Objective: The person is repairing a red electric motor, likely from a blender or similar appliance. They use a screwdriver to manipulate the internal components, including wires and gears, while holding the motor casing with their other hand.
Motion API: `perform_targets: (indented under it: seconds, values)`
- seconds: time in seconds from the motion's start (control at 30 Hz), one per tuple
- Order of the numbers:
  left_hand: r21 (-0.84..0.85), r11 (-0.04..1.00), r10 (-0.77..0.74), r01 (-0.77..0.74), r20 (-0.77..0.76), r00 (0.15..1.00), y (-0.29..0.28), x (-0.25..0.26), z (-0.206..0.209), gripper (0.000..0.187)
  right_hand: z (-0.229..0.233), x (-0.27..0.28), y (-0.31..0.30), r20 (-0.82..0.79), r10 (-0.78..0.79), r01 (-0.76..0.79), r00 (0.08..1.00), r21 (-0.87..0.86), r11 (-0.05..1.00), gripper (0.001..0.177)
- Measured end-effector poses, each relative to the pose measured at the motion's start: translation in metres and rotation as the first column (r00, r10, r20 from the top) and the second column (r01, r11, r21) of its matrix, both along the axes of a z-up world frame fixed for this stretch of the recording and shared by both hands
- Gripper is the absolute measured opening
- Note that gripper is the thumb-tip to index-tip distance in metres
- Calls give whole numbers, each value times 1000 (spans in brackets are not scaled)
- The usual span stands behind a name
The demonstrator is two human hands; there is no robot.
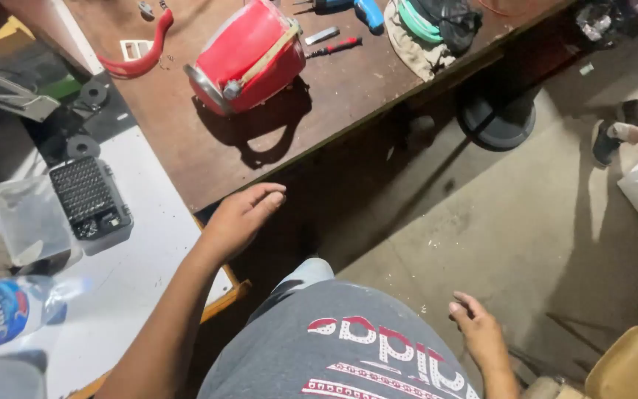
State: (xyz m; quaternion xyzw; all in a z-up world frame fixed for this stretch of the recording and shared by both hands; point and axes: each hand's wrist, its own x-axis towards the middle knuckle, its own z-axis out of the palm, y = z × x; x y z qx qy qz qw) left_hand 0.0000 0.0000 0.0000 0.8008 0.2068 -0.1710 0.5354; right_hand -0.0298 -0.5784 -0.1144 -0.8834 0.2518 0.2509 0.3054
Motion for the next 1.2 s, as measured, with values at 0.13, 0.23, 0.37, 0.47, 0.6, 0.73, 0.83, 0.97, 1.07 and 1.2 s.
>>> perform_targets:
  seconds: [0.13,0.23,0.37,0.47,0.6,0.73,0.83,0.97,1.07,1.2]
  values:
    - [101,974,165,-204,308,937,53,146,-14,42,41,112,69,-254,162,-176,953,-32,984,56]
    - [282,909,79,-305,603,794,83,242,-17,38,76,193,113,-286,235,-258,929,-47,965,64]
    - [563,755,23,-337,490,872,108,339,-39,55,81,319,163,-109,415,-420,903,-30,907,65]
    - [625,716,68,-311,381,922,111,361,-51,67,69,422,230,81,633,-633,770,-29,773,62]
    - [615,727,91,-304,353,931,92,349,-48,68,-11,546,316,486,854,-897,186,-272,350,55]
    - [682,653,48,-329,396,917,90,341,-74,76,-83,624,382,411,910,-829,-57,-527,186,57]
    - [695,632,91,-341,370,924,90,342,-78,78,-101,659,400,330,929,-855,-166,-518,31,40]
    - [666,662,131,-345,350,928,88,335,-81,85,-37,668,425,272,945,-916,-183,-395,-63,26]
    - [646,669,164,-368,355,920,85,333,-83,90,-4,670,462,242,944,-877,-223,-473,-86,25]
    - [644,662,150,-384,388,909,80,330,-85,91,17,667,509,96,959,-815,-268,-553,-173,24]
